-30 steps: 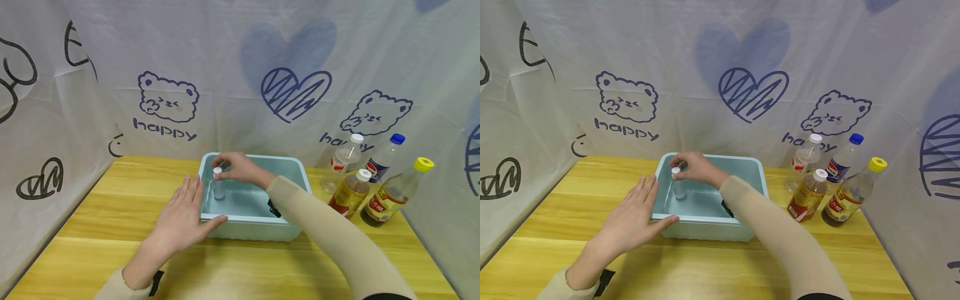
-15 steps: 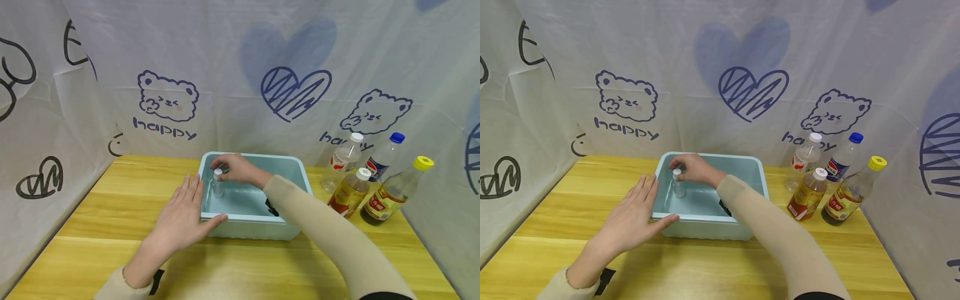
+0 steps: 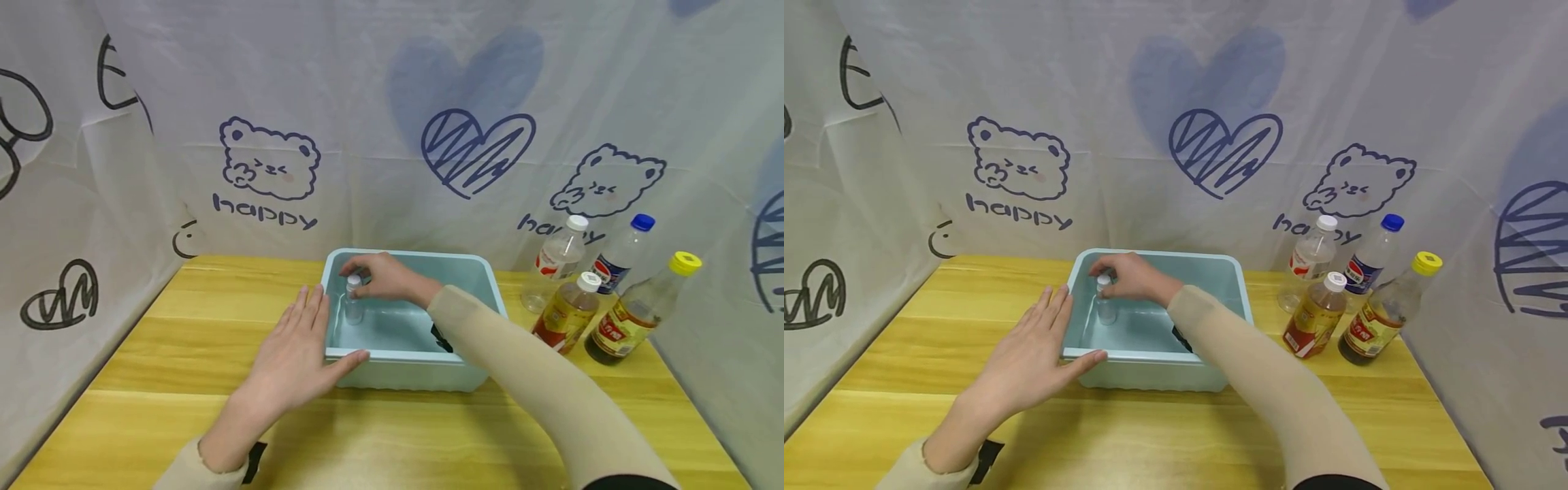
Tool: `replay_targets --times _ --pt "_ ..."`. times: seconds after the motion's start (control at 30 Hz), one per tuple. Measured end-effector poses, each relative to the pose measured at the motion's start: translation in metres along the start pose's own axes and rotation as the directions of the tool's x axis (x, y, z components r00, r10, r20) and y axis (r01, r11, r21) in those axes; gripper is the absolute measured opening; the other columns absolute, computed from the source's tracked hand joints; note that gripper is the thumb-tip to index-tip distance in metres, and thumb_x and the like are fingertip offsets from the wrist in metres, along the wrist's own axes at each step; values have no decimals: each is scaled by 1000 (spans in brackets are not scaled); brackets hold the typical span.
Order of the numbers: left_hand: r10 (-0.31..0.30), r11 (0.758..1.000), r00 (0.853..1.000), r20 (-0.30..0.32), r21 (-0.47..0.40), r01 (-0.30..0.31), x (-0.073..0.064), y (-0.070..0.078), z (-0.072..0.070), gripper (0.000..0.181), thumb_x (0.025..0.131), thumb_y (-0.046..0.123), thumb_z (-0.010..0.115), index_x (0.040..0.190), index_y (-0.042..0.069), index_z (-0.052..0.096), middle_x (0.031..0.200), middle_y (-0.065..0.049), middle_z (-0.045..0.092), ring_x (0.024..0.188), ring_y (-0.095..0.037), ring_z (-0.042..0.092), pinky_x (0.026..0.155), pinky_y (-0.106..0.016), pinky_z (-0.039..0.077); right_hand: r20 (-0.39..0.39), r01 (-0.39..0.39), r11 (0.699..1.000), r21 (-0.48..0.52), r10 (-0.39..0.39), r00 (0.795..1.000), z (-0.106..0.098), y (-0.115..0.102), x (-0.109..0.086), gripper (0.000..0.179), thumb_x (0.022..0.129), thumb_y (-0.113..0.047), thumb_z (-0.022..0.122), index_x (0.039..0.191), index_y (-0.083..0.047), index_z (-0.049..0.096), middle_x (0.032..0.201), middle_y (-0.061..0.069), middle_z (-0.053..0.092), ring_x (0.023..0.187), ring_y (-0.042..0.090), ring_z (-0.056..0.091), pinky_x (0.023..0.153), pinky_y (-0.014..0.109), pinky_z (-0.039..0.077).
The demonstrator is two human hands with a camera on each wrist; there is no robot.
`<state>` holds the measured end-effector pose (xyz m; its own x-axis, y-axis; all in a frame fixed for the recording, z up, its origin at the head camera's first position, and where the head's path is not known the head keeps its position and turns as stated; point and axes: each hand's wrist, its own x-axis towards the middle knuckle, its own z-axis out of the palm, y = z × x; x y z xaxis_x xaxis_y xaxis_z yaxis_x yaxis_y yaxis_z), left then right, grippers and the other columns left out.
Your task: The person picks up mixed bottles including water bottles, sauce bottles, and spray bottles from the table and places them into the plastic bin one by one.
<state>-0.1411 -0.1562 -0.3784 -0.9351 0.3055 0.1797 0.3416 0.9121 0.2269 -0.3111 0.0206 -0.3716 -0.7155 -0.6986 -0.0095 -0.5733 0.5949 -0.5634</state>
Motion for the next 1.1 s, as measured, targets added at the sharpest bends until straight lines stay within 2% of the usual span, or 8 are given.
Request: replay_targets --times 0.2,0.43,0.73,0.9,1.1 --pt "0 1000 1000 -5 -4 0 0 0 0 116 94 82 45 160 -10 21 169 -27 16 157 -45 13 127 -55 21 -10 -9 999 -37 8 1000 -3 -4 -3 50 95 -17 79 142 -9 63 142 8 64 125 21 62 107 35 52" --pt "-4 1000 1000 -5 -3 4 0 0 2 117 93 83 44 160 -10 22 168 -27 16 157 -45 14 127 -55 21 -21 -14 999 -36 13 1000 -11 -9 -9 53 96 -18 77 146 -9 59 147 9 61 131 27 61 107 39 53" --pt "-7 1000 1000 -6 -12 7 0 1 2 115 93 80 47 160 -10 23 169 -27 17 157 -45 14 127 -56 22 -85 -16 999 -28 14 996 -28 -16 -22 55 98 -20 75 148 -10 57 152 7 57 133 26 60 109 41 52" --pt "-6 1000 1000 -11 -14 6 0 1 2 115 94 80 48 160 -11 23 168 -28 17 157 -46 15 126 -56 22 -116 22 999 -47 -27 993 -40 -21 -35 55 99 -21 74 149 -8 55 151 8 58 133 29 59 110 44 51" --pt "-4 1000 1000 -7 -13 4 0 1 2 117 93 83 43 160 -11 22 168 -28 16 156 -46 15 126 -57 21 -153 69 986 -153 -93 984 -56 -29 -52 57 100 -28 72 151 -9 54 153 8 55 134 29 58 114 41 48"
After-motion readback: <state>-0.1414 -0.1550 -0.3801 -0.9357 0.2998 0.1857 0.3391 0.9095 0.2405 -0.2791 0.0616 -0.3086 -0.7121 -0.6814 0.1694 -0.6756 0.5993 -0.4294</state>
